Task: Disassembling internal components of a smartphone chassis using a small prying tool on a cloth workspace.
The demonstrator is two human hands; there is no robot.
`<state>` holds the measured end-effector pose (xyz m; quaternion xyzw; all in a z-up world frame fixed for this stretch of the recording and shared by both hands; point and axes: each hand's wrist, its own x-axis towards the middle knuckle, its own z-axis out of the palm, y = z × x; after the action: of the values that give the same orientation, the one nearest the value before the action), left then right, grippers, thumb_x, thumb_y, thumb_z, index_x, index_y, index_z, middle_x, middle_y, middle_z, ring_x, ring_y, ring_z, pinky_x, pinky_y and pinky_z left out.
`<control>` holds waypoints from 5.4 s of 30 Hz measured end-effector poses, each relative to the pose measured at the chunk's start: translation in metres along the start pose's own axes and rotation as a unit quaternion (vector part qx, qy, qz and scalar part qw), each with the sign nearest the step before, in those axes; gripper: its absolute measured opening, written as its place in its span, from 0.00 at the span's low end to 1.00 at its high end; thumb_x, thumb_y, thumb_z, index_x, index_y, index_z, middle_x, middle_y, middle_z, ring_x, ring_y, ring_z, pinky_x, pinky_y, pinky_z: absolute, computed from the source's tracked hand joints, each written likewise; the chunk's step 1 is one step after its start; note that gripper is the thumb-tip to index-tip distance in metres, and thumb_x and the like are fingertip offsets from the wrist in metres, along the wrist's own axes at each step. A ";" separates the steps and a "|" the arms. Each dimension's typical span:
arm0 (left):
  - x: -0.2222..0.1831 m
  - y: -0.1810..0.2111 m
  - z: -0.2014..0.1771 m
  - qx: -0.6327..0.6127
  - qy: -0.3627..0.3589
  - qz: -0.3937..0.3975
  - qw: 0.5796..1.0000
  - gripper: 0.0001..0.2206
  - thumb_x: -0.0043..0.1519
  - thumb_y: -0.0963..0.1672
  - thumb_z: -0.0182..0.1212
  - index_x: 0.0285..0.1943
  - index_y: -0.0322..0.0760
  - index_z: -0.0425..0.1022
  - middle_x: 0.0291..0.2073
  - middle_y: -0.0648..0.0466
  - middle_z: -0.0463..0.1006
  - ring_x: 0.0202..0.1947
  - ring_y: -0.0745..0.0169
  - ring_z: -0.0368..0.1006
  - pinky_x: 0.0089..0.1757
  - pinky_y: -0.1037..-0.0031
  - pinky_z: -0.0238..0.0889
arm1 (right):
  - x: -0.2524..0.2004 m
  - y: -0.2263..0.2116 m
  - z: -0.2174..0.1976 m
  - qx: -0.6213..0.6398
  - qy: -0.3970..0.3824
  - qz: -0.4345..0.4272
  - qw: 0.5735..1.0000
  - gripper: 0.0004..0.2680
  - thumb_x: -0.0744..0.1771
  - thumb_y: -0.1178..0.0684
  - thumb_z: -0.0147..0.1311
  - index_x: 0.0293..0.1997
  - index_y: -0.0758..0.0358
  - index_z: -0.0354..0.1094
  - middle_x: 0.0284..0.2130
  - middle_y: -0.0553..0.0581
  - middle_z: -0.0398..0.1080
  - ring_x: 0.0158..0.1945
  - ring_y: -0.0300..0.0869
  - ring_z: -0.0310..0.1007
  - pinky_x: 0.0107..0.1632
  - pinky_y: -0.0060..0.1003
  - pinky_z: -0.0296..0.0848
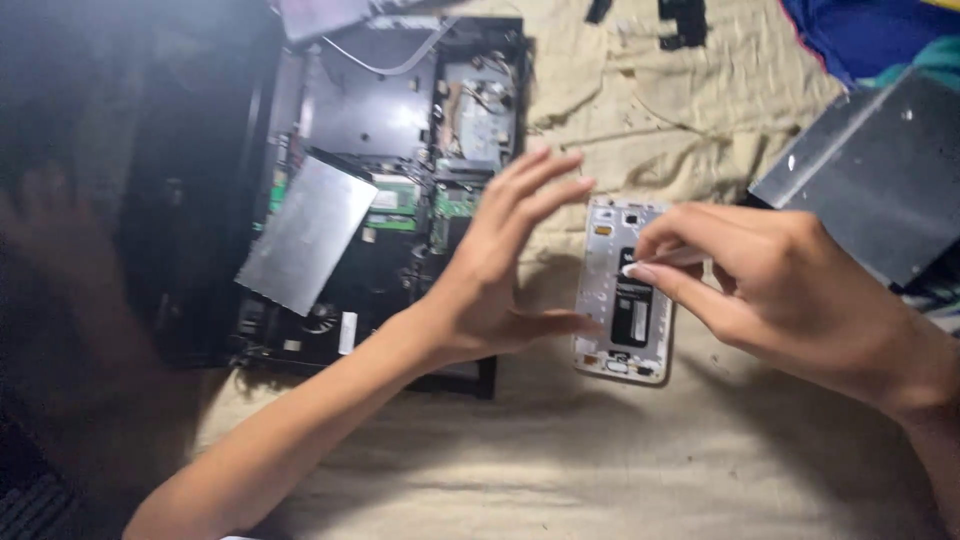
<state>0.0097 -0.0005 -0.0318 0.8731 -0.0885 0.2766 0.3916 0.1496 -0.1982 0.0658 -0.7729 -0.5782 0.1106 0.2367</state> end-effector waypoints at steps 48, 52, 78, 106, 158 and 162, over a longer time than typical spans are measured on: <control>0.005 0.010 0.001 0.153 -0.244 0.041 0.957 0.60 0.43 0.62 0.87 0.78 0.36 0.51 0.73 0.42 0.63 0.76 0.42 0.56 0.71 0.52 0.53 | -0.038 0.009 0.008 -0.213 -0.184 0.017 0.959 0.02 0.66 0.50 0.53 0.40 0.49 0.68 0.29 0.42 0.75 0.24 0.37 0.76 0.26 0.37 0.76; 0.005 0.011 -0.001 0.147 -0.242 0.039 0.958 0.60 0.43 0.61 0.88 0.77 0.36 0.51 0.73 0.42 0.63 0.76 0.41 0.55 0.72 0.51 0.53 | -0.041 0.010 0.009 -0.213 -0.154 -0.006 0.965 0.02 0.67 0.51 0.52 0.40 0.51 0.68 0.31 0.44 0.74 0.27 0.40 0.76 0.28 0.38 0.75; 0.007 0.013 -0.005 -0.026 -0.132 0.113 0.984 0.12 0.58 0.44 0.74 0.44 0.31 0.81 0.41 0.51 0.83 0.43 0.56 0.75 0.49 0.66 0.67 | -0.021 -0.018 0.004 -0.016 -0.001 -0.133 0.991 0.05 0.61 0.62 0.62 0.35 0.66 0.71 0.29 0.52 0.75 0.23 0.38 0.71 0.26 0.32 0.71; 0.002 0.011 -0.006 -0.024 -0.038 0.090 0.995 0.06 0.56 0.38 0.73 0.36 0.31 0.78 0.29 0.54 0.73 0.30 0.60 0.66 0.36 0.71 0.63 | -0.022 -0.023 0.029 0.086 0.106 -0.035 0.990 0.05 0.61 0.65 0.63 0.35 0.66 0.72 0.23 0.50 0.73 0.21 0.33 0.64 0.26 0.26 0.64; 0.015 0.007 -0.021 -0.133 -0.033 -0.004 0.991 0.07 0.61 0.37 0.71 0.36 0.28 0.74 0.30 0.49 0.78 0.28 0.59 0.75 0.34 0.73 0.71 | -0.038 0.103 0.056 0.209 0.195 0.205 0.936 0.04 0.63 0.68 0.54 0.39 0.74 0.68 0.26 0.62 0.75 0.25 0.39 0.74 0.35 0.28 0.76; 0.016 0.007 -0.022 -0.133 -0.037 -0.009 0.990 0.05 0.60 0.37 0.69 0.37 0.27 0.76 0.30 0.49 0.78 0.29 0.60 0.75 0.35 0.73 0.72 | -0.042 0.094 0.061 0.227 0.195 0.194 0.934 0.05 0.60 0.64 0.57 0.35 0.68 0.71 0.20 0.58 0.78 0.18 0.36 0.77 0.26 0.25 0.78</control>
<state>0.0113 0.0121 -0.0061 0.8238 -0.1316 0.2262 0.5029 0.1888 -0.2443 -0.0376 -0.8019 -0.3191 0.1298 0.4881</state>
